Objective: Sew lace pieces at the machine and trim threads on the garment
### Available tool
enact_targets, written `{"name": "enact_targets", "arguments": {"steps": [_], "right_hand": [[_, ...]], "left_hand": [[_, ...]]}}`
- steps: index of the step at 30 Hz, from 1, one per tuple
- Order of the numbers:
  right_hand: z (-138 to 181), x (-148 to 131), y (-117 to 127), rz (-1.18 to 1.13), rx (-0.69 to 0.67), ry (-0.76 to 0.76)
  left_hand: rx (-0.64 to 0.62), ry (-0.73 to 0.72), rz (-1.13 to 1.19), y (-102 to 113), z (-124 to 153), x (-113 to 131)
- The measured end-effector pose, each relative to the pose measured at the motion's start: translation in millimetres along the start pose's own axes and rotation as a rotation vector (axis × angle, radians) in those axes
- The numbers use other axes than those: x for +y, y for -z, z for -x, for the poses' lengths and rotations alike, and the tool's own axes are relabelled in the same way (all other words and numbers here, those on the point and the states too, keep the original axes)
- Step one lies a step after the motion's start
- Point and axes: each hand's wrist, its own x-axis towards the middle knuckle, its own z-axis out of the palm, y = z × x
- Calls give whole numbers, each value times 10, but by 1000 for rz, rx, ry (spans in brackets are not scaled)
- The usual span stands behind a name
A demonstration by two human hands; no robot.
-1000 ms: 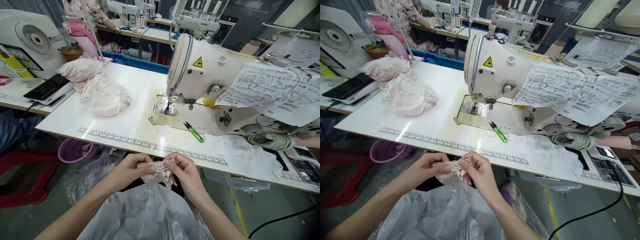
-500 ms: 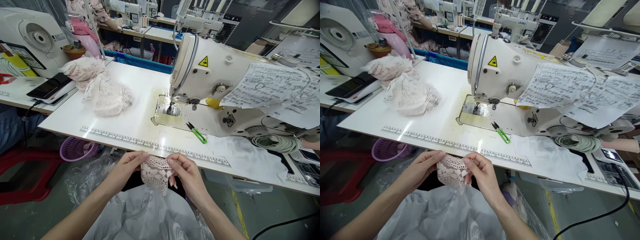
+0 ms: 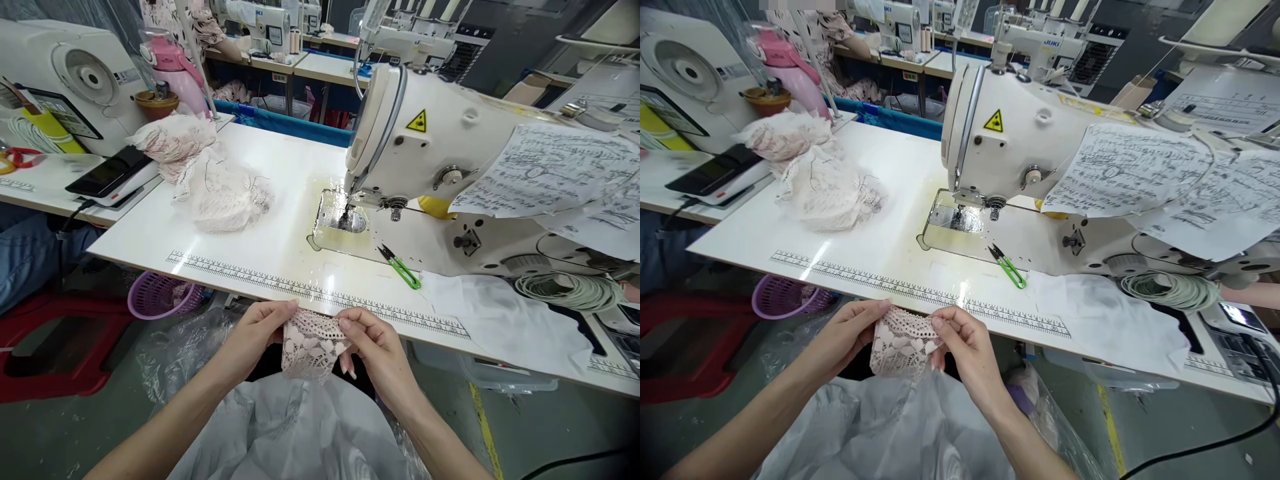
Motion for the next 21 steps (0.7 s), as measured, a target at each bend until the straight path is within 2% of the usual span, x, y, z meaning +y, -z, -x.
{"name": "enact_targets", "arguments": {"steps": [21], "right_hand": [[-48,16,-2,4,33,-23]], "left_hand": [[0,1,-29,-10,-3,19]]}}
